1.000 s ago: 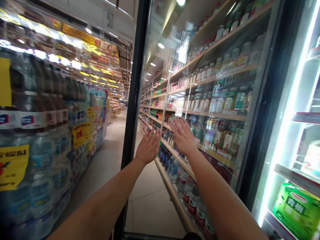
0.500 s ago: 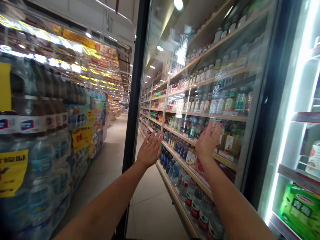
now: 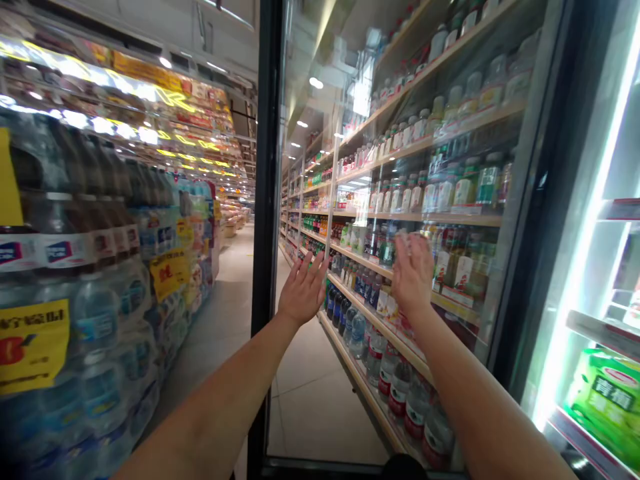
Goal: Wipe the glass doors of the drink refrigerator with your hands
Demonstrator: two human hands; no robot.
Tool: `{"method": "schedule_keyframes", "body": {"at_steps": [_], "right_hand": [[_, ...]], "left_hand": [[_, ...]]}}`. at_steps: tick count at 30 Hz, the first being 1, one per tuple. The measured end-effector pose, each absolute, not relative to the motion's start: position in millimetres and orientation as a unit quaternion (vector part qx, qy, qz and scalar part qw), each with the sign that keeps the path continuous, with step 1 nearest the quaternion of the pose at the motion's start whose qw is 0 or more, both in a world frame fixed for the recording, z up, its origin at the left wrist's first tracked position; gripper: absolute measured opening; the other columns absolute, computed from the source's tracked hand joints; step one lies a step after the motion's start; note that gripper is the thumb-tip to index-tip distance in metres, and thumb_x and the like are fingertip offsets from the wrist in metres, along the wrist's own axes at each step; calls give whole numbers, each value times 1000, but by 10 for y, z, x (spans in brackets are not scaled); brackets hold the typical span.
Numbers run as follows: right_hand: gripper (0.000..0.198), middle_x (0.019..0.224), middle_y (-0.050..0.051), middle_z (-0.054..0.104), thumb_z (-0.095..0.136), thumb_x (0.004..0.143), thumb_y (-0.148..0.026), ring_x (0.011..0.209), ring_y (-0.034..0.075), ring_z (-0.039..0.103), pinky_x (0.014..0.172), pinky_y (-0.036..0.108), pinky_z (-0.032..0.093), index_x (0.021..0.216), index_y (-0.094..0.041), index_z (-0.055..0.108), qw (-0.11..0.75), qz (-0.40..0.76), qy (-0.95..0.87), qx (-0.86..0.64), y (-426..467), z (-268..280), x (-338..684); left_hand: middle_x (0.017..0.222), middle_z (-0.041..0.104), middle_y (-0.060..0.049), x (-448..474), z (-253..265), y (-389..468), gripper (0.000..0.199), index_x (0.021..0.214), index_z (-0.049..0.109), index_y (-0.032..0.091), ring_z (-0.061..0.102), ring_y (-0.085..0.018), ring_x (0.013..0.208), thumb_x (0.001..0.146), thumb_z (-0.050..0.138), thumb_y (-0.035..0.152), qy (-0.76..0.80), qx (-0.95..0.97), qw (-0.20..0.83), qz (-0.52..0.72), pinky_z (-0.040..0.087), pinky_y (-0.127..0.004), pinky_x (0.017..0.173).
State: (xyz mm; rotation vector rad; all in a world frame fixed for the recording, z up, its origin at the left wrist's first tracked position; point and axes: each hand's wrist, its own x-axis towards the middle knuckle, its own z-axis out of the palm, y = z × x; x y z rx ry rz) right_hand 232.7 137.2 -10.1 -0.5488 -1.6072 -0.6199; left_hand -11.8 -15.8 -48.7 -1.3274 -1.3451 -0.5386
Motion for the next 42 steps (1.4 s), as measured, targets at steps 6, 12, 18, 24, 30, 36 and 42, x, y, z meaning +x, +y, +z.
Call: {"method": "schedule_keyframes", "body": {"at_steps": [6,12,18,24,30,36,42], "right_hand": [[60,162,20,28,36,96,-27,151,35,25,119,66,23,155,-14,37,744,-117,-524,-397,1659,-68,2629],[58,162,20,26,32,99,-27,153,34,20,120,63,24,156,-15,34,702,-178,-597,-344,1360,-129,2270],[57,160,19,31,37,97,-25,152,35,20,119,61,28,153,-15,39,632,-264,-674,-277,1170,-411,2170],[57,157,20,34,42,94,-28,151,36,24,119,57,29,147,-11,48,609,-285,-692,-261,1257,-603,2275],[59,163,18,27,34,98,-33,152,39,21,121,57,23,152,-11,44,617,-258,-704,-241,1204,-639,2334],[61,162,20,28,34,97,-35,152,39,18,119,60,21,151,-9,45,614,-231,-713,-248,1207,-611,2309],[61,161,21,29,38,95,-32,153,36,15,119,60,22,150,-8,45,593,-252,-718,-263,1383,-657,2198]], "left_hand": [[165,18,-7,-100,-486,-181,67,160,22,15,4,-25,155,99,46,28,-560,-573,545,-246,15,-49,129],[165,20,-6,-73,-476,-222,66,160,22,16,2,-24,155,100,45,29,-560,-577,539,-253,13,-48,130],[166,18,-7,-13,-484,-280,67,161,20,16,2,-26,156,99,44,28,-577,-579,523,-240,14,-50,129],[167,15,-7,101,-497,-386,65,161,19,14,-1,-26,156,101,39,30,-596,-568,529,-206,14,-50,129],[168,13,-4,196,-511,-482,63,161,17,13,-6,-26,155,103,33,31,-609,-552,539,-182,13,-49,129],[169,13,-4,147,-498,-429,63,161,13,13,-8,-26,155,103,30,31,-609,-562,530,-182,9,-50,129],[169,12,-6,-24,-466,-224,63,161,14,13,-5,-26,155,104,30,33,-606,-581,509,-189,10,-48,129]]}}
